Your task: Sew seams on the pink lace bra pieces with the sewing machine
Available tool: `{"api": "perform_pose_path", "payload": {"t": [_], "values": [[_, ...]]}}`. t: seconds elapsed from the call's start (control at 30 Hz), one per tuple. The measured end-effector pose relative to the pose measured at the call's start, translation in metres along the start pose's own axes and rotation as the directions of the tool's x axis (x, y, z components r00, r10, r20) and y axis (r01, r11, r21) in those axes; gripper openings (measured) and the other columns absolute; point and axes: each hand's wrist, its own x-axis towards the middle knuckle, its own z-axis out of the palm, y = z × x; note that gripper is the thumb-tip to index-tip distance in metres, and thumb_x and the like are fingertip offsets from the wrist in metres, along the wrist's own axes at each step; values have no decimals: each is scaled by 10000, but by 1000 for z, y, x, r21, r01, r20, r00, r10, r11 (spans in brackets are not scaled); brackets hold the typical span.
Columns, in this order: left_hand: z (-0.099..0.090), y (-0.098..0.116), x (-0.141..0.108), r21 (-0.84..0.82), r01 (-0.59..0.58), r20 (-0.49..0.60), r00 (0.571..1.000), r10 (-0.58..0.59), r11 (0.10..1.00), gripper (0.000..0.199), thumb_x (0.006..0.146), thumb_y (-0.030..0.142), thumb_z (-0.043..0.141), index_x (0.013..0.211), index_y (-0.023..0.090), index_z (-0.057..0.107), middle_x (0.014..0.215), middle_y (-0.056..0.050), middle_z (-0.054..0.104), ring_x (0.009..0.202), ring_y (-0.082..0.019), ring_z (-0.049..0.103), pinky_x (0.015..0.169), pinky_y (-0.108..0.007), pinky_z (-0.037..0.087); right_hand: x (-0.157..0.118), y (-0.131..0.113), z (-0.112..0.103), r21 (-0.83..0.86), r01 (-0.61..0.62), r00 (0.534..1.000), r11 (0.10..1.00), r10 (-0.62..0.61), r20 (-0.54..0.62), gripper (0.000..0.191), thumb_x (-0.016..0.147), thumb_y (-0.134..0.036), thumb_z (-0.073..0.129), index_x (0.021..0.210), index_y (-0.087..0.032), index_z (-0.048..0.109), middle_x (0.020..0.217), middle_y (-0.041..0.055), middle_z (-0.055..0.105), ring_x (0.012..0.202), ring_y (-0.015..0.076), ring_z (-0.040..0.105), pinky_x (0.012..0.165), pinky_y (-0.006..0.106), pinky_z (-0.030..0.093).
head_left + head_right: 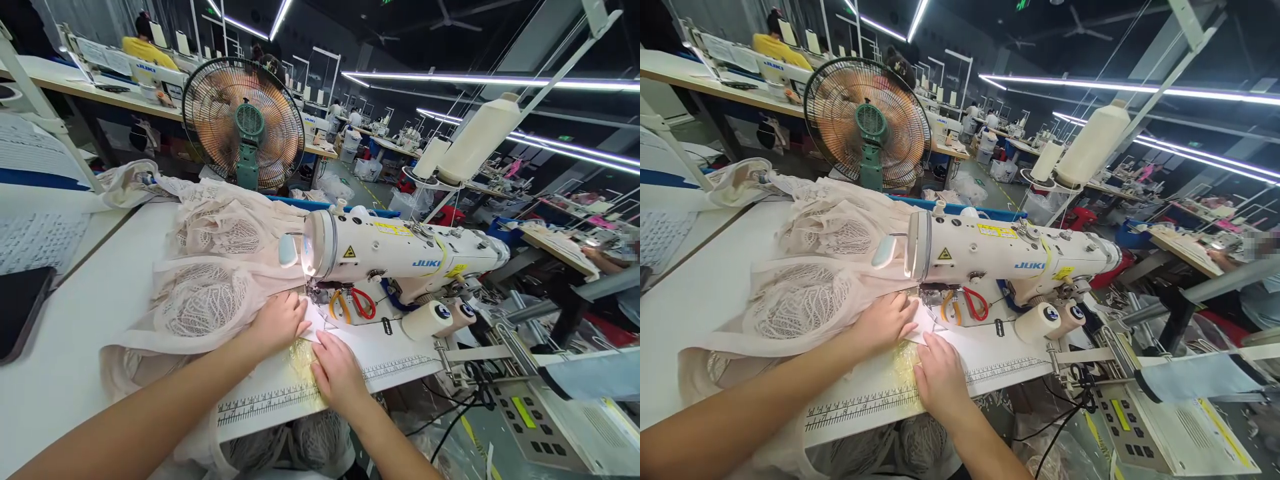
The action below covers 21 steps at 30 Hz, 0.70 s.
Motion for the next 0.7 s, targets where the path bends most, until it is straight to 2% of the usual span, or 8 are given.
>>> {"api": "perform_pose_path", "payload": {"t": [0.43, 0.63, 0.7], "values": [[-3, -2, 4, 4, 10, 24, 1000, -10, 1000, 359, 934, 350, 461, 1188, 131, 589, 1069, -136, 613, 979, -293, 539, 771, -383, 413, 0, -2, 2, -20, 2, 999, 1000, -3, -36, 305, 817, -159, 488, 1103, -183, 592, 1252, 134, 600, 1134, 295, 557, 903, 475, 518], [-6, -7, 8, 10, -19, 0, 1000, 19, 1000, 344, 916, 301, 505, 1183, 101, 589, 1071, -149, 621, 992, -303, 558, 767, -391, 440, 8, -5, 5, 7, -10, 1000, 1000, 10, 0, 299, 813, -180, 528, 1105, -155, 591, 1268, 168, 580, 1149, 310, 550, 920, 488, 502], [-6, -8, 9, 13, -43, -2, 999, 43, 999, 294, 895, 261, 531, 1117, 91, 621, 1041, -159, 627, 975, -313, 567, 756, -407, 452, 13, -8, 6, 6, -19, 1000, 1000, 19, 2, 304, 811, -180, 518, 1104, -152, 596, 1273, 166, 578, 1153, 316, 546, 920, 494, 500]]}}
